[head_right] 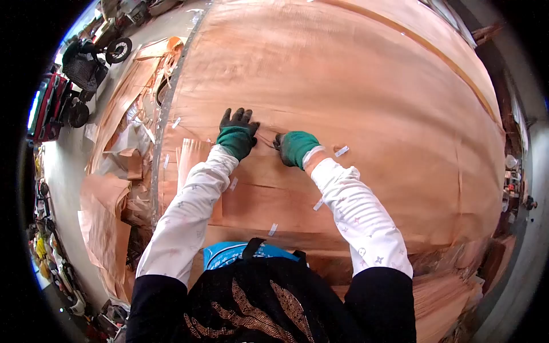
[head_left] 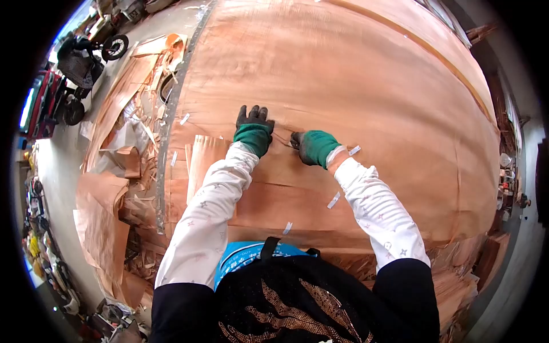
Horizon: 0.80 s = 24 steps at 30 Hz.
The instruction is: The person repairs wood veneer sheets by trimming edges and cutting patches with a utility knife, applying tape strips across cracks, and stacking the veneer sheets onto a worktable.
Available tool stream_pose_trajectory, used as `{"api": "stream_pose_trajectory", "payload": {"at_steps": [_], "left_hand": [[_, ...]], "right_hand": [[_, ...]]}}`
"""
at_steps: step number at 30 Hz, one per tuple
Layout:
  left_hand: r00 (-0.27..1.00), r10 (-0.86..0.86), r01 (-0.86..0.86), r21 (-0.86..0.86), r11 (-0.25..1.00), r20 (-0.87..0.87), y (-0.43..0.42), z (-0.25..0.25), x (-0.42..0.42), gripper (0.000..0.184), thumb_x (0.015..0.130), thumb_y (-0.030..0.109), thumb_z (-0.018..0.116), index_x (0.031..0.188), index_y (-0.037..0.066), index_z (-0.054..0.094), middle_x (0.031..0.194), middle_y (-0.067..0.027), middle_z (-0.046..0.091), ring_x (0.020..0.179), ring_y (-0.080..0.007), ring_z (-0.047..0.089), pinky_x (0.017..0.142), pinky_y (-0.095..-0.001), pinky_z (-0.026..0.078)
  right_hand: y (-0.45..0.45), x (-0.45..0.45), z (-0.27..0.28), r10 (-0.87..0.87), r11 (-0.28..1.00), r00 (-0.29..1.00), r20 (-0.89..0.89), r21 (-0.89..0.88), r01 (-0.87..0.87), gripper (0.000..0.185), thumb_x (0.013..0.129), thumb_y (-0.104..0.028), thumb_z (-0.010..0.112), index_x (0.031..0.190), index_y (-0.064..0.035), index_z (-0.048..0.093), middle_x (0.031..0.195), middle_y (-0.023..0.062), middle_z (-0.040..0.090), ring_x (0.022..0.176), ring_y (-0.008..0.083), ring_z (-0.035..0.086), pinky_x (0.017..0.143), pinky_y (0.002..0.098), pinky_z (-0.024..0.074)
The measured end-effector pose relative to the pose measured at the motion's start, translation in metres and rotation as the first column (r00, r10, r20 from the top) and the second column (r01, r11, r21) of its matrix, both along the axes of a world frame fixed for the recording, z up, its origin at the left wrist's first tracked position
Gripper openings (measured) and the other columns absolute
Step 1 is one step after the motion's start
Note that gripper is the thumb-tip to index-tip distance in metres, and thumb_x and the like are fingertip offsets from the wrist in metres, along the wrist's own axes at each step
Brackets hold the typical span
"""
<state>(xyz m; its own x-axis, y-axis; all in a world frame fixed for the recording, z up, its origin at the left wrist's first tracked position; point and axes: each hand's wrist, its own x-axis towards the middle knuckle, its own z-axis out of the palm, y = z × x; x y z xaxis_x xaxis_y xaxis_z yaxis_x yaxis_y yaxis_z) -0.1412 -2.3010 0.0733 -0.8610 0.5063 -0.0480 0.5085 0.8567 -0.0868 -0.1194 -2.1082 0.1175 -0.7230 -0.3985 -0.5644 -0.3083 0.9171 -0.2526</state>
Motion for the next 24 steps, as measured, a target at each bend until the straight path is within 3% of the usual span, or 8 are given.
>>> {"api": "stream_pose_trajectory", "payload": {"at_steps": [5,9,10,14,19,21,22,24], "left_hand": [[1.000,0.004,-0.002,-0.119,0.993,0.018,-0.033,-0.008,-0.047,0.018,0.078,0.023,0.055,0.084,0.017,0.070,0.115,-0.0074,0.063,0.126,-0.0252,0.044,0.111,-0.0575,0.015],[0.910,0.405,-0.410,-0.355,0.840,-0.094,-0.083,0.057,-0.058,0.038,0.082,0.033,0.056,0.117,0.017,0.060,0.139,-0.0094,0.045,0.132,-0.0301,0.036,0.108,-0.0616,0.015],[0.928,0.343,-0.370,-0.258,0.892,-0.147,-0.090,0.058,-0.052,0.054,0.082,0.038,0.058,0.131,0.019,0.048,0.147,-0.0082,0.034,0.134,-0.0310,0.033,0.108,-0.0586,0.017],[0.970,-0.185,0.206,0.129,0.970,-0.159,-0.047,0.025,0.000,0.051,0.078,0.034,0.062,0.127,0.023,0.054,0.143,-0.0047,0.041,0.135,-0.0283,0.032,0.109,-0.0518,0.021],[0.992,-0.110,0.111,0.009,0.994,-0.062,-0.029,-0.013,-0.026,0.018,0.076,0.028,0.064,0.088,0.016,0.067,0.129,-0.0085,0.056,0.129,-0.0240,0.043,0.111,-0.0517,0.021],[0.950,-0.099,0.166,0.209,0.964,-0.297,-0.050,-0.005,-0.047,0.009,0.075,0.022,0.061,0.078,0.015,0.065,0.117,-0.0089,0.063,0.121,-0.0259,0.050,0.108,-0.0510,0.026],[0.953,-0.001,0.084,0.264,0.961,-0.302,-0.065,0.013,-0.058,0.009,0.078,0.020,0.061,0.083,0.014,0.066,0.112,-0.0066,0.065,0.116,-0.0259,0.053,0.107,-0.0540,0.026],[0.892,0.159,-0.197,-0.047,0.979,-0.424,-0.125,0.006,-0.080,0.041,0.071,0.023,0.066,0.109,0.011,0.059,0.134,-0.0141,0.047,0.125,-0.0326,0.041,0.105,-0.0543,0.028]], "right_hand": [[0.011,-0.003,-0.008,-0.056,0.980,0.998,-0.004,-0.189,0.054,0.025,0.082,-0.015,0.053,0.105,-0.0080,0.061,0.096,0.0185,0.066,0.089,0.0368,0.063,0.071,0.0439,0.0502],[0.010,0.010,-0.011,-0.186,0.958,0.982,-0.035,-0.230,0.173,0.023,0.084,-0.014,0.051,0.105,-0.0082,0.060,0.096,0.0194,0.065,0.088,0.0389,0.062,0.071,0.0460,0.0492],[0.011,0.013,-0.015,-0.188,0.955,0.981,-0.048,-0.241,0.171,0.023,0.085,-0.013,0.050,0.105,-0.0083,0.059,0.096,0.0197,0.065,0.087,0.0393,0.062,0.071,0.0464,0.0490],[0.019,0.018,-0.038,-0.138,0.949,0.979,-0.147,-0.303,0.088,0.022,0.085,-0.011,0.048,0.106,-0.0086,0.056,0.095,0.0206,0.064,0.086,0.0401,0.062,0.070,0.0479,0.0479],[0.016,0.017,-0.023,-0.206,0.942,0.977,-0.047,-0.279,0.185,0.023,0.083,-0.010,0.049,0.105,-0.0081,0.055,0.094,0.0211,0.064,0.086,0.0403,0.062,0.071,0.0478,0.0475],[0.021,0.022,-0.028,-0.243,0.923,0.969,-0.052,-0.318,0.215,0.023,0.082,-0.009,0.050,0.105,-0.0077,0.055,0.094,0.0211,0.064,0.086,0.0402,0.062,0.071,0.0473,0.0474],[0.024,0.025,-0.040,-0.263,0.908,0.960,-0.094,-0.360,0.213,0.024,0.082,-0.008,0.050,0.106,-0.0075,0.055,0.094,0.0210,0.064,0.086,0.0401,0.062,0.071,0.0469,0.0475],[0.025,0.029,-0.043,-0.265,0.898,0.957,-0.117,-0.393,0.200,0.028,0.082,-0.007,0.050,0.109,-0.0074,0.055,0.096,0.0207,0.064,0.086,0.0398,0.062,0.070,0.0459,0.0478]]}}
